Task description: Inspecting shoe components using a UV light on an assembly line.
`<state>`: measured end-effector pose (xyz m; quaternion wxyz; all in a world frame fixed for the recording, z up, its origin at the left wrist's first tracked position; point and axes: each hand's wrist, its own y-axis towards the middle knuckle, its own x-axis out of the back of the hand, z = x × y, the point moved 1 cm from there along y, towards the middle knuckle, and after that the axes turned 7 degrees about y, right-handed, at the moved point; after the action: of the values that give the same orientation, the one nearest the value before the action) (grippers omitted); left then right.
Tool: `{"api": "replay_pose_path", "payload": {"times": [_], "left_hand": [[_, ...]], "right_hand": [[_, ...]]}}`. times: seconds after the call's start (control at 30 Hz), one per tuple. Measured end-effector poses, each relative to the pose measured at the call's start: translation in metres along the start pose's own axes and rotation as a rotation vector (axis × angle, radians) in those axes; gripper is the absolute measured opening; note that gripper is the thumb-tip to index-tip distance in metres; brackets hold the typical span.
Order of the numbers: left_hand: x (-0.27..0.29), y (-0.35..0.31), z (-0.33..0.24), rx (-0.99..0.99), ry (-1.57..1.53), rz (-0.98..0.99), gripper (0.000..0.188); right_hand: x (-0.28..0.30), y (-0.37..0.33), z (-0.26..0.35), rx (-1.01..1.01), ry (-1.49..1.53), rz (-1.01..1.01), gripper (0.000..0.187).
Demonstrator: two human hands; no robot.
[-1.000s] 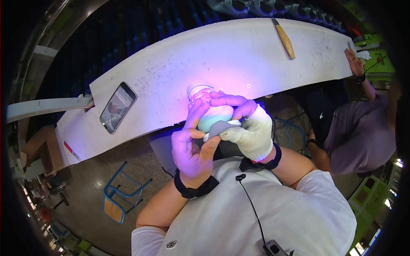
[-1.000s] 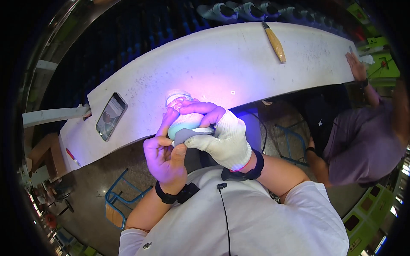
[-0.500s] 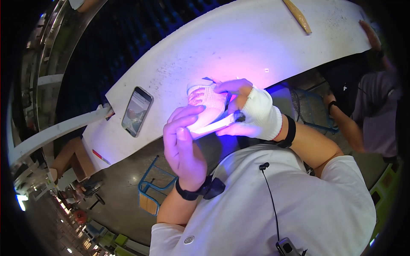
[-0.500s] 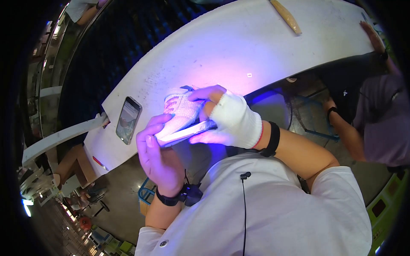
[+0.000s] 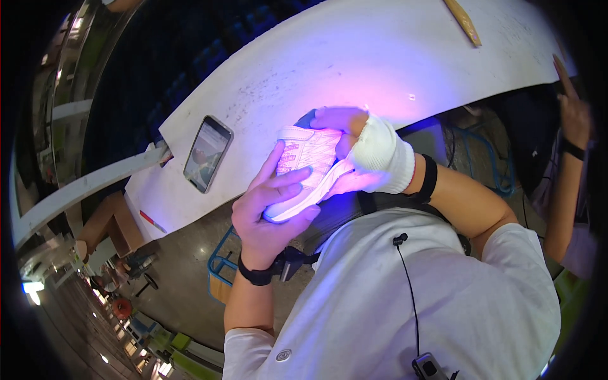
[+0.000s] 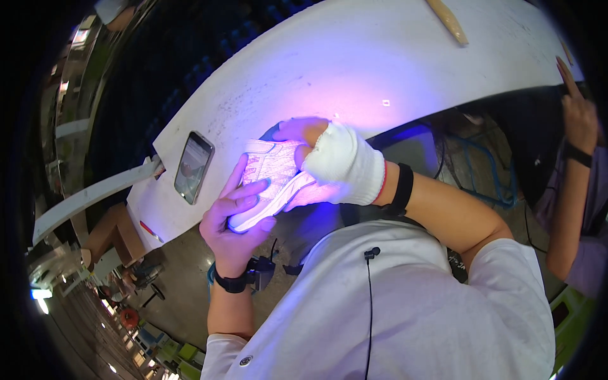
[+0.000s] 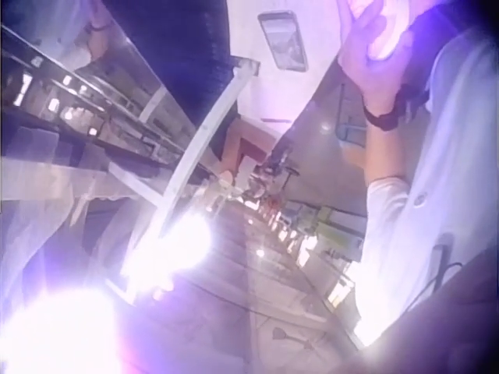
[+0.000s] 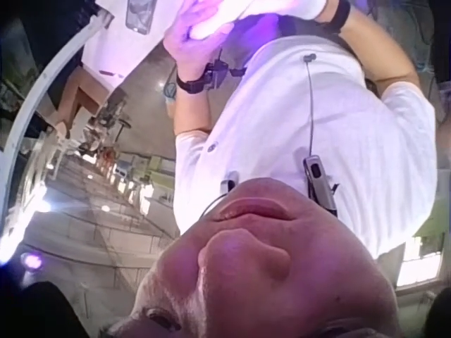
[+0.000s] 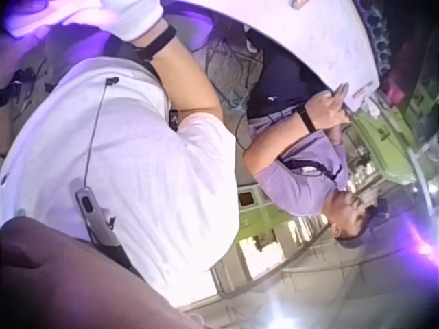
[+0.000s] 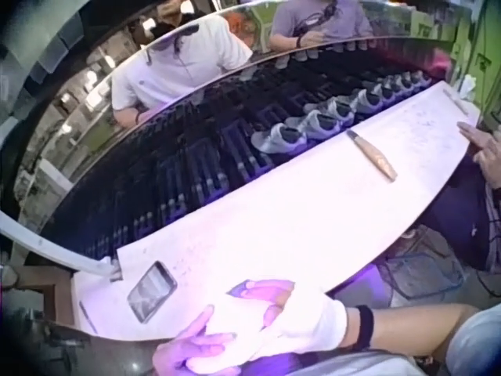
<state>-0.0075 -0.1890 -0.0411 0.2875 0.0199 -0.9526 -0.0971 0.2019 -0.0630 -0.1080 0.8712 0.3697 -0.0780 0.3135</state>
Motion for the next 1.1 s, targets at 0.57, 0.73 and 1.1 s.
{"api": "replay_pose_path", "payload": {"times": [0.57,0.73,1.1], "left_hand": [[0.03,0.006,-0.03,0.249,0.063,0.236,0.08],[-0.044,0.029,-0.033,-0.098,0.12,0.157,0.057],[-0.103,0.018,-0.016,0.05,-0.114,-0.325,0.038]], "right_hand": [[-0.025,-0.047,0.01,-0.187,0.063,-0.12,0.047],[0.04,-0.02,0.036,-0.104,0.536,-0.368,0.078],[0.063,0.014,0.056,-0.157,0.308,0.024,0.056]]}}
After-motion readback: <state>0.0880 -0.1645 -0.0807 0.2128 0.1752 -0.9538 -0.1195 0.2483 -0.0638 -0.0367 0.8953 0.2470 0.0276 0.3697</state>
